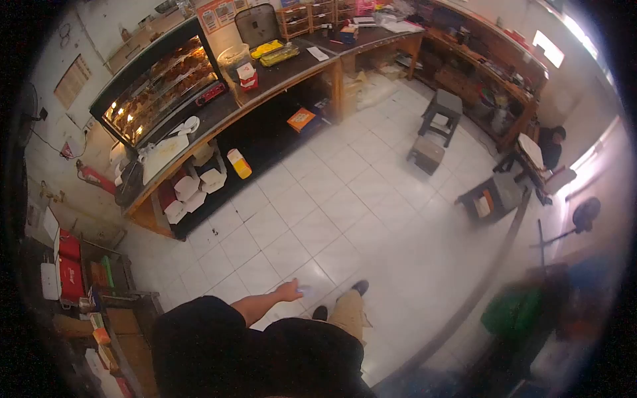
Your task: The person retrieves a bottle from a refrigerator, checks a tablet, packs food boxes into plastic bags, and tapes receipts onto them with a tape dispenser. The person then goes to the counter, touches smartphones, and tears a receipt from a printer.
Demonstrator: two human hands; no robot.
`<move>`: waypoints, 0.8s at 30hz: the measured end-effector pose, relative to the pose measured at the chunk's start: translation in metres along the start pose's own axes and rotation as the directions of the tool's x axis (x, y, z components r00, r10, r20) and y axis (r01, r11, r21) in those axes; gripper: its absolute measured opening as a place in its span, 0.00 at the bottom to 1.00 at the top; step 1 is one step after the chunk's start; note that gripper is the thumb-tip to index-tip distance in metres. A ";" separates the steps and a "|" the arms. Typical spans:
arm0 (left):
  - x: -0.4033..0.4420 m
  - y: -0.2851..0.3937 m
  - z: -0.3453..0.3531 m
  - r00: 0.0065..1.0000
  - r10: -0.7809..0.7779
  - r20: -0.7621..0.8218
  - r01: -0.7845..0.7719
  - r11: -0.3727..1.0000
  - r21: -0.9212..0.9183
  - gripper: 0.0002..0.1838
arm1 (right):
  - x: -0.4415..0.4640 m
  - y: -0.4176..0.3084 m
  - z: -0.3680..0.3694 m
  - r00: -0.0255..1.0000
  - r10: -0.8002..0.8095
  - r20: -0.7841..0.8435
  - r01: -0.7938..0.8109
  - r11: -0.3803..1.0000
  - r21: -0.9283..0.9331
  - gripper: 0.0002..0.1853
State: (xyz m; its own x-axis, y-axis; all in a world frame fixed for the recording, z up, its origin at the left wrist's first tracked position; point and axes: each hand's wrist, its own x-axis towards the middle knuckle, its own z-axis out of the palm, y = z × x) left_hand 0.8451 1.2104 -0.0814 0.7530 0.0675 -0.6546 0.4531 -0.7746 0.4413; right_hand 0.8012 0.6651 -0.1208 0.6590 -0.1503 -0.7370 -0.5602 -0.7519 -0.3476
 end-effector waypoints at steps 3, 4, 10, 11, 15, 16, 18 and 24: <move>0.042 -0.043 -0.060 0.823 -0.542 -0.171 0.493 0.830 -0.260 0.59 | 0.070 -0.059 -0.022 0.999 0.001 0.051 0.002 0.998 -0.064 0.09; 0.054 -0.056 -0.086 0.769 -0.608 -0.199 0.532 0.781 -0.327 0.60 | 0.095 -0.072 -0.033 0.997 -0.014 0.075 0.022 0.994 -0.109 0.08; 0.121 -0.098 -0.316 0.504 -0.813 -0.290 0.660 0.580 -0.478 0.48 | 0.284 -0.177 -0.163 0.981 -0.177 0.076 0.193 0.907 -0.374 0.07; 0.135 -0.093 -0.361 0.492 -0.778 -0.392 0.636 0.628 -0.448 0.45 | 0.334 -0.205 -0.190 0.958 -0.282 0.053 0.273 0.841 -0.467 0.06; 0.209 -0.065 -0.526 0.453 -0.669 -0.590 0.501 0.738 -0.452 0.37 | 0.582 -0.441 -0.274 0.263 -0.964 -0.033 0.449 0.152 -0.881 0.08; 0.228 -0.054 -0.566 0.460 -0.638 -0.617 0.459 0.766 -0.450 0.35 | 0.627 -0.522 -0.280 0.377 -0.874 -0.305 0.711 0.484 -0.510 0.10; 0.281 -0.046 -0.642 0.443 -0.511 -0.736 0.308 0.858 -0.411 0.31 | 0.638 -0.703 -0.313 0.566 -0.695 -0.444 0.744 0.662 -0.087 0.13; 0.439 -0.001 -0.877 0.359 -0.488 -0.796 0.285 0.869 -0.404 0.27 | 0.584 -0.846 -0.289 0.728 -0.679 -0.094 0.658 0.653 0.375 0.13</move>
State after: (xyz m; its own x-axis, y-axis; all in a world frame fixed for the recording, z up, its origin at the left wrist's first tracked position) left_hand 1.5940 1.7924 0.1690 0.4288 0.9026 0.0384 0.8016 -0.3998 0.4446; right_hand 1.8046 1.0282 -0.0898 0.9072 0.3413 -0.2459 -0.1207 -0.3488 -0.9294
